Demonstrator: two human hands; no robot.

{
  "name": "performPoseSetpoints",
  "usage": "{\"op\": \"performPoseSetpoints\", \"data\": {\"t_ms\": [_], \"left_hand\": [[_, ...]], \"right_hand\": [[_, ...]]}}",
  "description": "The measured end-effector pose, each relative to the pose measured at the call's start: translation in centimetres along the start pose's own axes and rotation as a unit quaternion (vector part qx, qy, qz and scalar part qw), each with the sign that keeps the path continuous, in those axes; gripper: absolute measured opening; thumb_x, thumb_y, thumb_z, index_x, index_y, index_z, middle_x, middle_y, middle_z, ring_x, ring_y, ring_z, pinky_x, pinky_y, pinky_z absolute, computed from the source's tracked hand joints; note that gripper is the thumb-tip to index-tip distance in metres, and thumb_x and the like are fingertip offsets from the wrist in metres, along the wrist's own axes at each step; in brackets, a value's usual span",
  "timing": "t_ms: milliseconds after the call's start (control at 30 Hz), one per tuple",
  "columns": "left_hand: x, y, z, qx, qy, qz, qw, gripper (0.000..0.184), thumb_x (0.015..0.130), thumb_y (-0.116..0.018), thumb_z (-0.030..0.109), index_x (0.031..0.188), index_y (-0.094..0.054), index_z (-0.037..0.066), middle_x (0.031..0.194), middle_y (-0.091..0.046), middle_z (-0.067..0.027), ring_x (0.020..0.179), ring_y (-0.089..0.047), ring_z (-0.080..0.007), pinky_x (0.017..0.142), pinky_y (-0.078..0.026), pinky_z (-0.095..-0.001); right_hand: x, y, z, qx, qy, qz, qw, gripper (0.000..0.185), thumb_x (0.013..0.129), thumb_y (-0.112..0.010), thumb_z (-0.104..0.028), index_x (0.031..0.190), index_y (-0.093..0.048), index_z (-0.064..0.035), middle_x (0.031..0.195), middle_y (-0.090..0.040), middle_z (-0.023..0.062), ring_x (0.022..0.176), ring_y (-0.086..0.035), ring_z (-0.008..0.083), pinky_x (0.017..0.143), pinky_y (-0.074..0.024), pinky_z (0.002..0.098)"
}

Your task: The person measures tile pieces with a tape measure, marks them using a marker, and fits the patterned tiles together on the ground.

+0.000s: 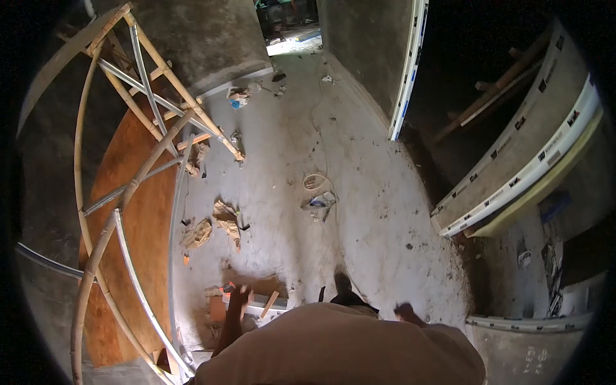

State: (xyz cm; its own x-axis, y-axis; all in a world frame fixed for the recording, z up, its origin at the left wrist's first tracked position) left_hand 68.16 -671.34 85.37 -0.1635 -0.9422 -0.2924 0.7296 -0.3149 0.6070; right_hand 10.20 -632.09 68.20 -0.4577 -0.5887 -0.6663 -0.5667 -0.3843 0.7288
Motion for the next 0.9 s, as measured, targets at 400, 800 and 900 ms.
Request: {"op": "performPoseSetpoints", "data": {"t_ms": [400,800,900], "left_hand": [[-25.2,-0.5,-12.2,-0.304,0.528,0.117,0.784,0.028,0.091,-0.052,0.029,0.112,-0.053,0.010,0.095,-0.062,-0.0124,0.077,-0.064,-0.0272,0.060,-0.049,-0.0407],[-25.2,-4.5,-6.3,-0.064,0.188,0.101,0.975,0.017,0.082,-0.056,0.012,0.094,-0.067,0.006,0.085,-0.067,-0.0129,0.080,-0.066,-0.0287,0.071,-0.052,-0.0422],[-29.7,-4.4,-6.1,0.265,0.155,0.085,0.948,0.016,0.083,-0.053,0.017,0.084,-0.067,0.009,0.082,-0.067,-0.0147,0.080,-0.064,-0.0331,0.071,-0.051,-0.0458]], "right_hand": [[27.3,43.4,-21.2,0.354,0.160,0.276,0.879,0.021,0.082,-0.059,-0.021,0.075,-0.063,-0.0009,0.060,-0.056,0.0086,0.055,-0.052,0.0201,0.053,-0.0410,0.0407],[12.1,7.0,-38.0,-0.108,0.440,-0.067,0.889,0.032,0.082,-0.060,-0.032,0.083,-0.067,-0.0010,0.088,-0.065,0.0232,0.088,-0.062,0.0398,0.080,-0.0493,0.0477],[5.1,5.5,-38.9,-0.152,0.484,-0.147,0.849,0.027,0.087,-0.048,-0.018,0.085,-0.067,0.0010,0.093,-0.065,0.0238,0.087,-0.063,0.0378,0.079,-0.0504,0.0463]]}}
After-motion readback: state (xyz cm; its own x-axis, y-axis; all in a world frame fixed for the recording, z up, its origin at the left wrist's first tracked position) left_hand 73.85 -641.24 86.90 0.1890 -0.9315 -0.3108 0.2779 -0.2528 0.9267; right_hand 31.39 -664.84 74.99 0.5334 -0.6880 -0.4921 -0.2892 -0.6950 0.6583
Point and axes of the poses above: each hand's wrist, its own x-axis towards the middle knuckle, its own y-axis out of the back of the hand, z = x × y, the point moved 10 cm from there along x, towards the middle knuckle
